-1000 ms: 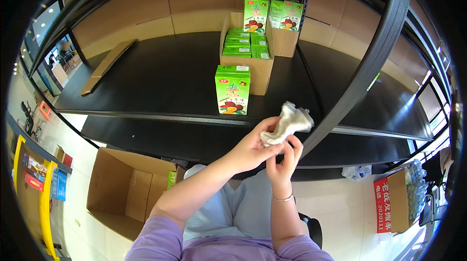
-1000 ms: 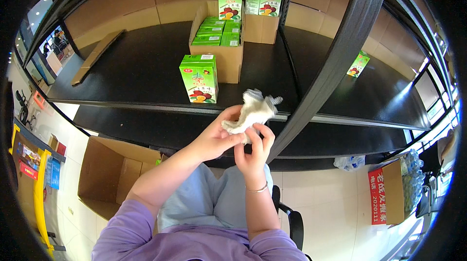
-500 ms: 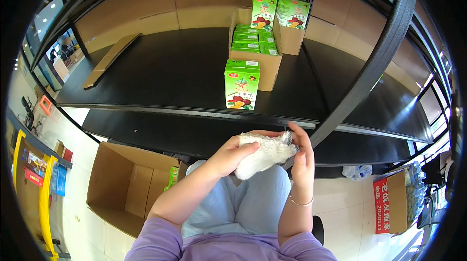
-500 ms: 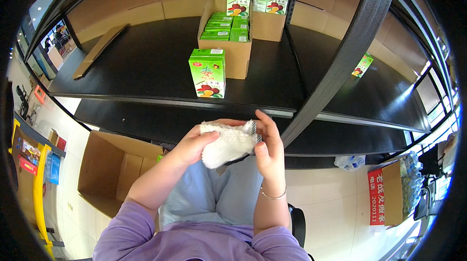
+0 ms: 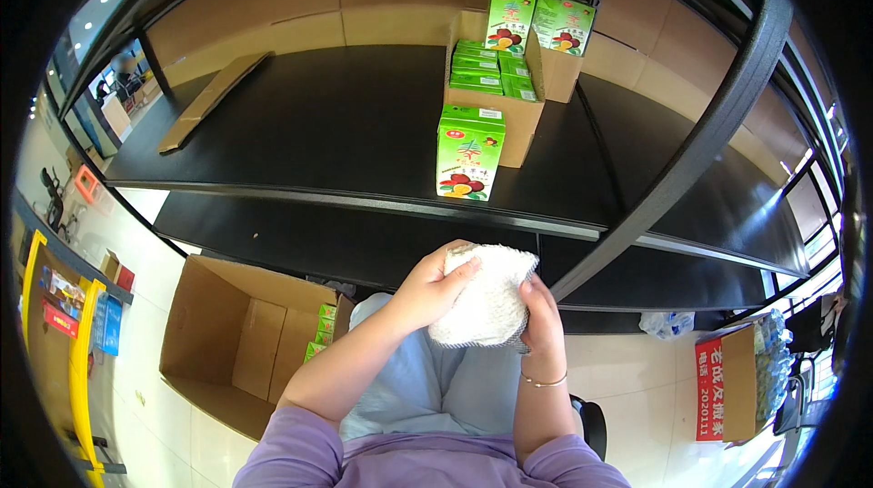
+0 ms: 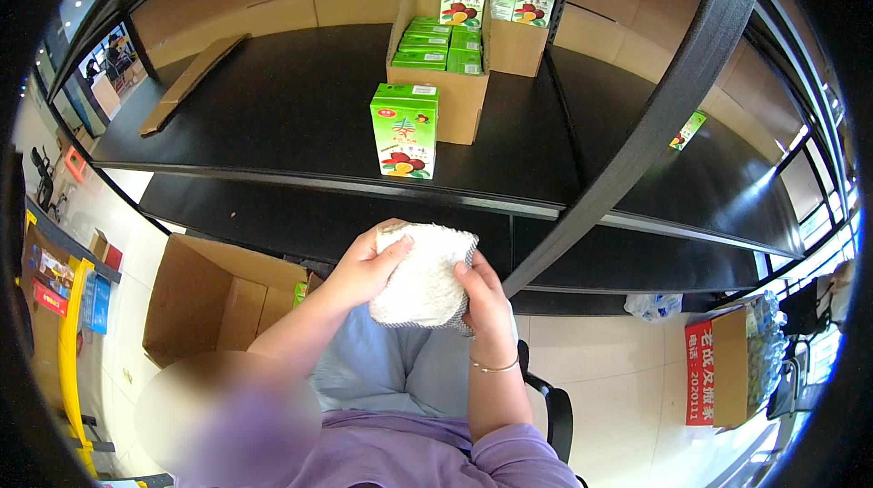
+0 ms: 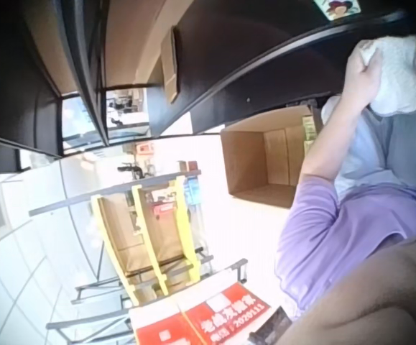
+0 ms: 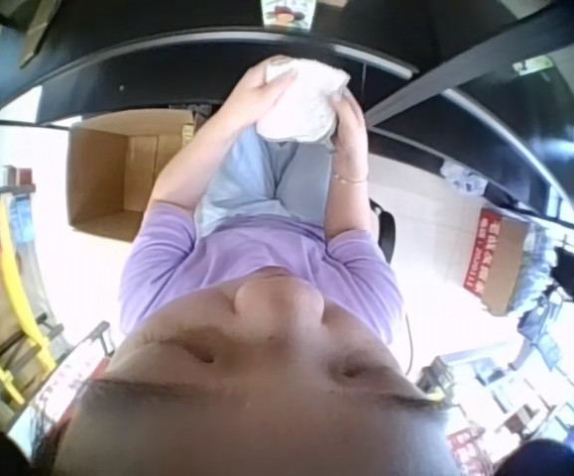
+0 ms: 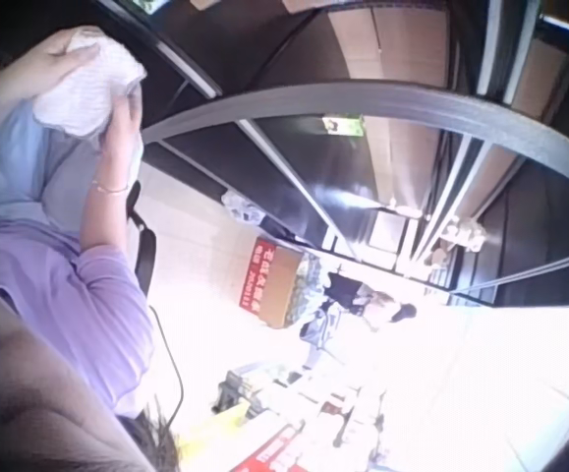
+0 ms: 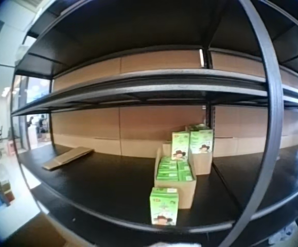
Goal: The person sits at a table and wipes green product boxes with a white cloth. They pick up each box from a larger cardboard carton, wipe all sides, and place the cleaned boxes into a second carton on the table.
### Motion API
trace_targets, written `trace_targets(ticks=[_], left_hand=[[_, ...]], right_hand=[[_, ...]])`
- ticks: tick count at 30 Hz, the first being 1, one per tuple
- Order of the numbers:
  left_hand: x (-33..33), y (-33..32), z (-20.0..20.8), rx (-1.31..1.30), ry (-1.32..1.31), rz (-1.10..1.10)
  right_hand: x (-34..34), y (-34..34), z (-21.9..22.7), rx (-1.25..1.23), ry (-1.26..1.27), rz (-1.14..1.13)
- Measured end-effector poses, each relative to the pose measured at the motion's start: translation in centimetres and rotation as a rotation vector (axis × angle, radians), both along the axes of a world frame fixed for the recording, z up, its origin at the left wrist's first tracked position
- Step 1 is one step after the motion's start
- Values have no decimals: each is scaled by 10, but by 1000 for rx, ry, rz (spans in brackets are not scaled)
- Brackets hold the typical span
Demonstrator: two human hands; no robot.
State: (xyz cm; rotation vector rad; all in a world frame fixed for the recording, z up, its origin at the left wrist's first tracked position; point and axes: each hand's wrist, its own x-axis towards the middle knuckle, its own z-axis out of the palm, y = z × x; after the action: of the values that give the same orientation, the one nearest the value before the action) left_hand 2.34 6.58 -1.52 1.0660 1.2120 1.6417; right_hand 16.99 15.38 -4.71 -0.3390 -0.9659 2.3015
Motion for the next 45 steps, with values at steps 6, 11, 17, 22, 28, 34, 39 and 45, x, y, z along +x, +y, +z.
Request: trace_targets(ticks=[6,11,17,22,28,34,39,45], left_hand=[[-5,-8,-5,-42,-28,-18],[-12,-17,-9,-165,-152,-151],[-14,-19,-19,-94,-30,65],[-20,-22,-20,-147,-51,13],[-35,-29,-29,-69,-90,-29],[-51,-13,1,208,31,157],[-75,28,24,404,476,470],[-76,61,40,250,294,399]], right_hand=[[6,-7,0,169,-142,99],[2,-7,14,206,-61,-26],[-11,-16,15,102,-76,-12],[-12,-16,14,81,-90,17],[-1,-5,21,200,-154,-357],[-15,23,75,295,75,-832],[-58,40,90,561,-113,-919],[-104,36,73,641,-94,-657]])
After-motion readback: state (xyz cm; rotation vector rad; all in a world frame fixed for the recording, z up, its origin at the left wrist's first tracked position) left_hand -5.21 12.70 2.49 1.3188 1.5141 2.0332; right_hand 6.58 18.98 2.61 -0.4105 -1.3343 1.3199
